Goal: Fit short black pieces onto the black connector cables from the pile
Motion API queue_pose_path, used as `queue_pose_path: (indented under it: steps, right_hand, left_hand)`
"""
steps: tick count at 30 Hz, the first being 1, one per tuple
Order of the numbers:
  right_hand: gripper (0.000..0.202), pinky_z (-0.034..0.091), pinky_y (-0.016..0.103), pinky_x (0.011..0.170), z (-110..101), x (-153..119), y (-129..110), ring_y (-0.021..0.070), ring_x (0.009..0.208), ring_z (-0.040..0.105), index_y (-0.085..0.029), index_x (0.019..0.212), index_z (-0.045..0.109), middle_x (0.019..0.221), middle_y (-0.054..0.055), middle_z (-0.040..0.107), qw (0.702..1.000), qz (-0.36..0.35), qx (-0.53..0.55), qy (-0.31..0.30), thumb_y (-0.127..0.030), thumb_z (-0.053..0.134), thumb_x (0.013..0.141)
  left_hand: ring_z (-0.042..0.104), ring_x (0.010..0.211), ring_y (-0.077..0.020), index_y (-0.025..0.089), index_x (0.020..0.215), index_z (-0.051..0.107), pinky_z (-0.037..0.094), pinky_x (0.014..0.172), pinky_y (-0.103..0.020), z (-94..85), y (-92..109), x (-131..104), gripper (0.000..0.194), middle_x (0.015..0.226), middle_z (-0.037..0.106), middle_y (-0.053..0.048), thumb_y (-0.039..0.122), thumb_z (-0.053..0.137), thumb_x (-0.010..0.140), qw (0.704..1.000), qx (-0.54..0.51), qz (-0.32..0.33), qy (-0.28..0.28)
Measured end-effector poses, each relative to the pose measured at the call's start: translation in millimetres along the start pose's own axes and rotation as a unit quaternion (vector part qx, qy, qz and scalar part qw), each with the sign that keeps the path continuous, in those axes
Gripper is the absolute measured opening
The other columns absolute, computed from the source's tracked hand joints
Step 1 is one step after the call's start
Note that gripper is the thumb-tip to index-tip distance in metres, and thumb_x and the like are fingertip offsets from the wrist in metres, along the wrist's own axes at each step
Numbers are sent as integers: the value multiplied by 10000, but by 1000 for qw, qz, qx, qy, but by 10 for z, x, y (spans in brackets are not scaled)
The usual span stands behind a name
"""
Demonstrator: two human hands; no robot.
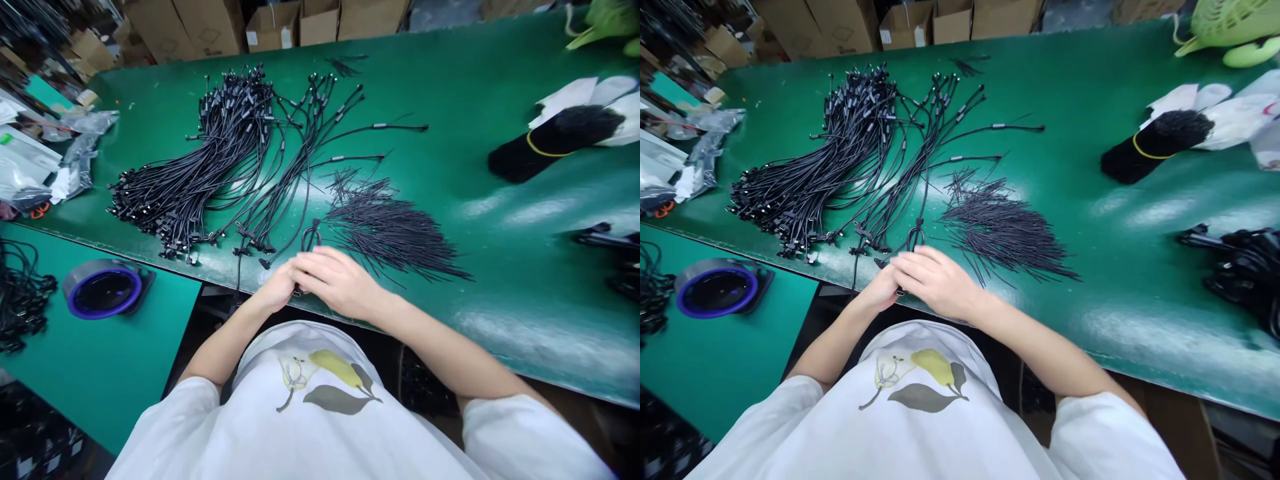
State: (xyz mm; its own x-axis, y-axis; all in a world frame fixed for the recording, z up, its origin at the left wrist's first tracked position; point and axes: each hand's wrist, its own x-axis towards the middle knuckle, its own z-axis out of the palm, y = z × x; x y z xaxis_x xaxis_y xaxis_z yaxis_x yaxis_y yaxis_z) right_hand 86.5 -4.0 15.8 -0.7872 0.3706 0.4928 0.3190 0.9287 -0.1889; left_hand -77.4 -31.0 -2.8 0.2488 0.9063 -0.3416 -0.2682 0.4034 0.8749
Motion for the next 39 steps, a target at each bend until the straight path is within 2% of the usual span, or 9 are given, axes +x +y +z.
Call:
queue_pose_path:
  steps: [6, 10, 15, 21, 28, 31, 34, 36, 39]
  right_hand:
    - [411, 382, 349, 638, -83, -154, -18, 212, 710, 530, -75, 1061, 598, 758, 85, 594, 985, -12, -72, -155, -409, 364, 1010]
    - [366, 308, 328, 567, -23, -417, -247, 194, 681, 509, -67, 1107, 558, 783, 76, 576, 984, 24, -106, -143, -336, 325, 1024]
    - [326, 225, 316, 510, -22, -604, -264, 171, 582, 451, -162, 836, 546, 672, 31, 527, 981, 7, -115, -159, -273, 305, 1025]
    - [377, 163, 321, 506, -45, -719, -177, 152, 558, 412, -165, 776, 532, 634, 22, 514, 986, -31, -109, -124, -238, 268, 1034]
    - [390, 290, 299, 547, -140, -769, -126, 138, 605, 447, -171, 755, 563, 667, 18, 533, 996, -47, -54, -43, -356, 352, 1026]
    - [362, 435, 330, 728, -269, -1001, -73, 184, 842, 560, -170, 982, 627, 881, 85, 619, 994, 90, -22, 60, -400, 351, 1015]
    - [257, 468, 375, 808, -332, -1368, 66, 222, 941, 573, -196, 1037, 636, 976, 108, 610, 901, 390, -98, 163, -333, 426, 982]
    - [204, 474, 376, 788, -304, -1589, 192, 230, 893, 572, -182, 958, 642, 944, 107, 598, 854, 487, -129, 131, -299, 476, 948]
    - [171, 462, 368, 768, -254, -1778, 341, 234, 845, 559, -162, 848, 614, 873, 103, 590, 865, 484, -124, 44, -246, 483, 918]
  left_hand:
    - [352, 555, -86, 168, 865, 480, 296, 530, -234, -71, -37, -223, 440, 645, 414, 48, 606, 466, 888, 965, 176, -75, -177]
    - [356, 588, -95, 172, 896, 469, 319, 563, -235, -74, -110, -321, 422, 682, 396, 45, 594, 441, 905, 947, 184, -106, -240]
    - [447, 586, -106, 177, 817, 482, 367, 595, -235, 50, -96, -270, 406, 663, 477, 26, 570, 436, 911, 939, 227, -115, -234]
    - [560, 715, -148, 187, 776, 554, 403, 716, -259, 122, -59, -232, 319, 753, 618, -15, 392, 391, 957, 861, 424, -64, -272]
    - [397, 503, -106, 189, 698, 467, 315, 521, -239, 264, -118, -362, 433, 551, 459, 41, 550, 398, 928, 913, 339, -98, -205]
    - [370, 489, -95, 173, 788, 538, 298, 483, -221, 194, -139, -342, 429, 544, 434, 50, 577, 450, 901, 948, 251, -108, -161]
    - [325, 467, -69, 163, 818, 544, 246, 423, -189, 146, -133, -239, 417, 571, 396, 62, 577, 588, 820, 983, 111, -129, -74]
    - [319, 473, -56, 157, 800, 539, 232, 409, -171, 193, -119, -153, 407, 595, 385, 62, 542, 666, 770, 988, 46, -137, -46]
    - [337, 489, -50, 148, 797, 545, 241, 412, -157, 345, -115, -57, 379, 608, 390, 57, 495, 694, 763, 989, 1, -136, -60]
